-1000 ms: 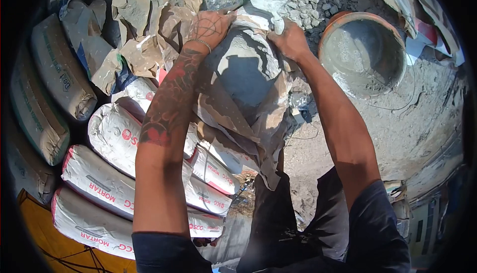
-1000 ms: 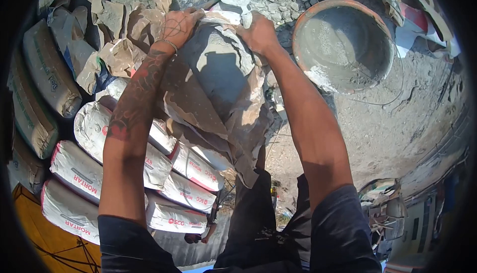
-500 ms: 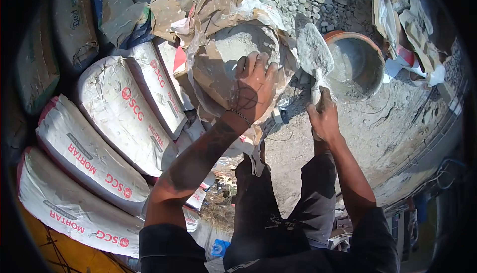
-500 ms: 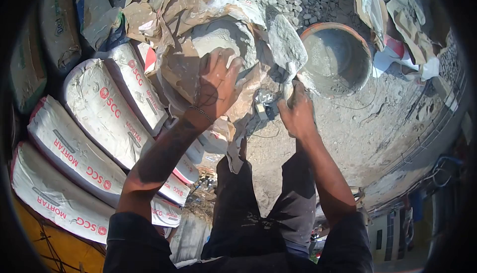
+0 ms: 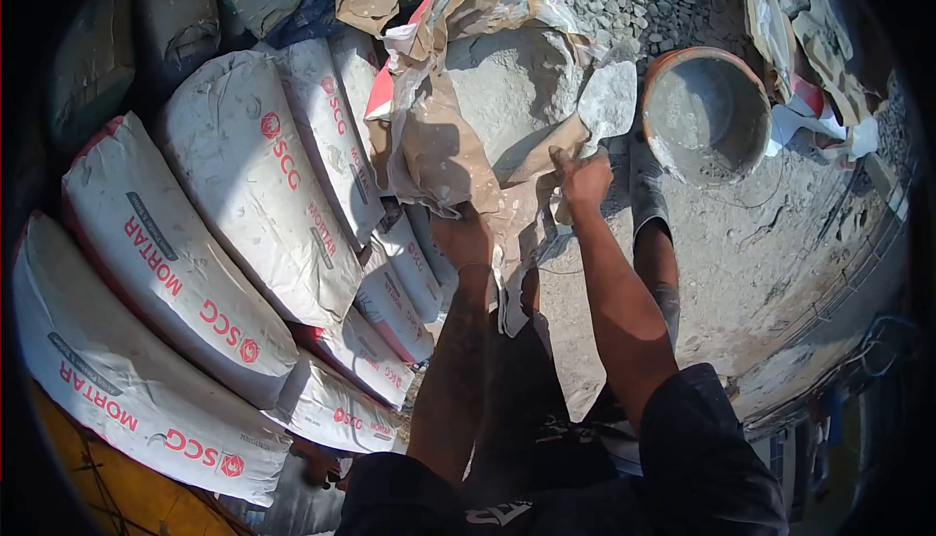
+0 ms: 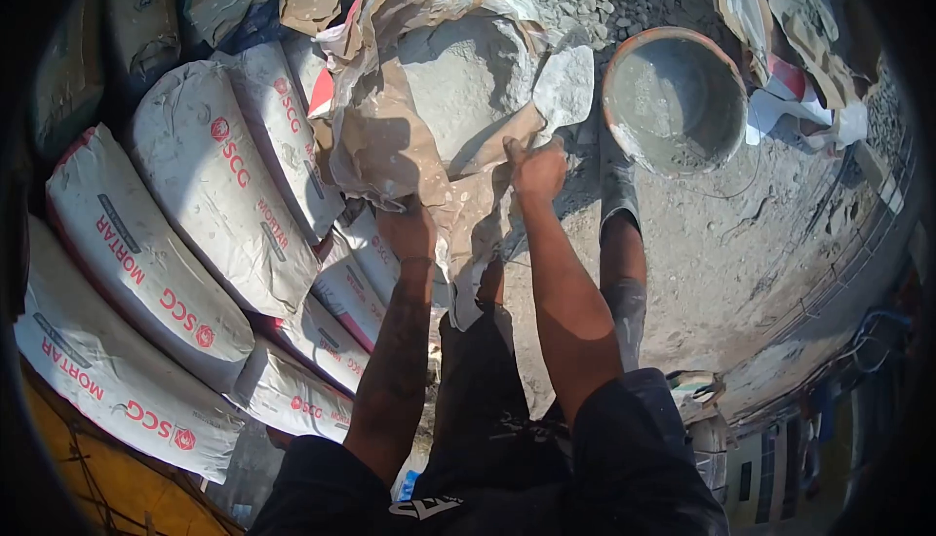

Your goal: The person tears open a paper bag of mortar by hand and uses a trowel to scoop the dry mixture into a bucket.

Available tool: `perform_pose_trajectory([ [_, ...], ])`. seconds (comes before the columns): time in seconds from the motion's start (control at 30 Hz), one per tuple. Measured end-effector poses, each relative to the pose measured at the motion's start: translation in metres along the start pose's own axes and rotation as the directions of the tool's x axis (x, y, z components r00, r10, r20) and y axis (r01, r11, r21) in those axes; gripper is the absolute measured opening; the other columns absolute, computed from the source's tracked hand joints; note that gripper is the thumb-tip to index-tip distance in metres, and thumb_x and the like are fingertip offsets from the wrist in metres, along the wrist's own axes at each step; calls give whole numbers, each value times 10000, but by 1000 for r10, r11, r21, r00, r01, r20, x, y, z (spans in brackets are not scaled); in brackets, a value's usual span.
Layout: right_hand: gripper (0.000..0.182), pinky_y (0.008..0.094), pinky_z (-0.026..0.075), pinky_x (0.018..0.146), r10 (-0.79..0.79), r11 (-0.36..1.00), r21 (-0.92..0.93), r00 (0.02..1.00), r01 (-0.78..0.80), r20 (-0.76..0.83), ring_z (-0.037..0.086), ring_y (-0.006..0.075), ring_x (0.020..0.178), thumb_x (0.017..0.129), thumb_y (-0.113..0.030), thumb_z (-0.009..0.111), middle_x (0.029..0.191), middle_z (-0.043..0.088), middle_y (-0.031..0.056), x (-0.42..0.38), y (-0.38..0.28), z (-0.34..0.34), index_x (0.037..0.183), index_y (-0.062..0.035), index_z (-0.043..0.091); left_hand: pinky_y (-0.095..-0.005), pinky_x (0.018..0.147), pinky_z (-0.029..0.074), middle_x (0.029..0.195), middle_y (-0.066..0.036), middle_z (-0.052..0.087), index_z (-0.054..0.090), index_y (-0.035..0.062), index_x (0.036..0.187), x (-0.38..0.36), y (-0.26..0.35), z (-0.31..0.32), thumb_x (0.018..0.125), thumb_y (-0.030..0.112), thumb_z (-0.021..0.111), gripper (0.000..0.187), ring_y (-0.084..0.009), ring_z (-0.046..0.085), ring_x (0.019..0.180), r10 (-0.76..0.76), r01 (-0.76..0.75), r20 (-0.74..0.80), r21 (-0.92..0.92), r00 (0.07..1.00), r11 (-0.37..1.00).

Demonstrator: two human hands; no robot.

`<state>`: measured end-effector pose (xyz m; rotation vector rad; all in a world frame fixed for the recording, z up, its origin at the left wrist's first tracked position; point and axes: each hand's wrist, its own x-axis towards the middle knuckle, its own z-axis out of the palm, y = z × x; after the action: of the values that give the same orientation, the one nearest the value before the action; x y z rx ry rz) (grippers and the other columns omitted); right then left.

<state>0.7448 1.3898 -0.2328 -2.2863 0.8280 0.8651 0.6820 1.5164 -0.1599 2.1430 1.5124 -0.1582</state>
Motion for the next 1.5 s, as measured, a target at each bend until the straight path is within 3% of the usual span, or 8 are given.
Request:
perform_pose_trajectory([
  [0.27, 420, 411, 423, 645, -326, 929, 166, 943, 332, -61, 551, 376, 689, 707, -279, 627, 710, 558, 236, -3, 30, -45, 838, 97, 496, -352, 680, 437, 809, -151, 602, 569, -26, 851, 40, -39, -37, 759, 203, 571, 246, -273, 581, 768, 346, -340, 228, -67, 910, 938],
  [0.4, 324, 413, 403, 693, -299, 892, 307, 943, 331, -147, 534, 386, 778, 738, -208, 576, 799, 540, 263, -7, 64, -87, 857, 83, 498, -313, 595, 448, 632, -95, 559, 533, -68, 849, 28, -54, -43, 754, 297, 602, 384, -171, 567, 635, 222, -267, 335, 92, 916, 959],
  [0.47, 325, 414, 400, 703, -219, 915, 305, 959, 266, -182, 526, 389, 790, 738, -197, 573, 822, 532, 268, -10, 81, -102, 872, 87, 493, -383, 776, 395, 886, -204, 563, 484, -35, 1023, 1, -14, -53, 733, 307, 595, 462, -354, 538, 842, -60, -9, 348, 193, 936, 981],
  [0.63, 352, 417, 383, 769, -228, 935, 255, 969, 246, -98, 479, 392, 879, 713, -153, 556, 910, 498, 250, -37, 101, -114, 962, 80, 466, -469, 875, 316, 1178, -261, 233, 210, -36, 1191, -55, 20, -52, 691, 141, 628, 676, -398, 261, 1106, 480, -445, 7, 390, 877, 806],
  [0.97, 428, 389, 394, 827, -239, 960, 136, 969, 245, -61, 490, 367, 949, 726, -179, 554, 1050, 486, 206, -21, 157, 0, 1084, 23, 436, -367, 718, 419, 836, -140, 552, 570, 25, 856, -1, 123, 30, 758, 129, 519, 151, -302, 532, 780, 813, -840, 239, 22, 531, 542],
  [1.17, 632, 398, 397, 798, -262, 823, 538, 962, 183, 73, 519, 382, 879, 703, -381, 597, 931, 533, 280, 34, 47, -1, 1106, 78, 433, -344, 693, 440, 809, -155, 588, 606, 18, 849, 47, 156, 86, 743, 171, 549, 194, -286, 578, 741, 798, -973, 574, -10, 182, 229],
  [1.37, 492, 422, 430, 657, -94, 797, 604, 989, 5, 116, 559, 388, 745, 696, -332, 582, 777, 572, 257, 35, 30, -5, 990, 54, 506, -345, 708, 447, 792, -154, 611, 625, 58, 850, 54, 136, 120, 718, 210, 569, 209, -293, 589, 782, 382, -806, 789, 226, 481, 547],
  [1.5, 404, 432, 412, 726, -81, 938, 345, 985, 23, 155, 535, 390, 810, 738, -333, 529, 843, 566, 252, 28, 39, -24, 960, 3, 546, -356, 711, 449, 793, -145, 609, 628, 65, 820, 58, 122, 137, 720, 205, 559, 186, -294, 583, 764, 415, -892, 856, 107, 308, 440],
])
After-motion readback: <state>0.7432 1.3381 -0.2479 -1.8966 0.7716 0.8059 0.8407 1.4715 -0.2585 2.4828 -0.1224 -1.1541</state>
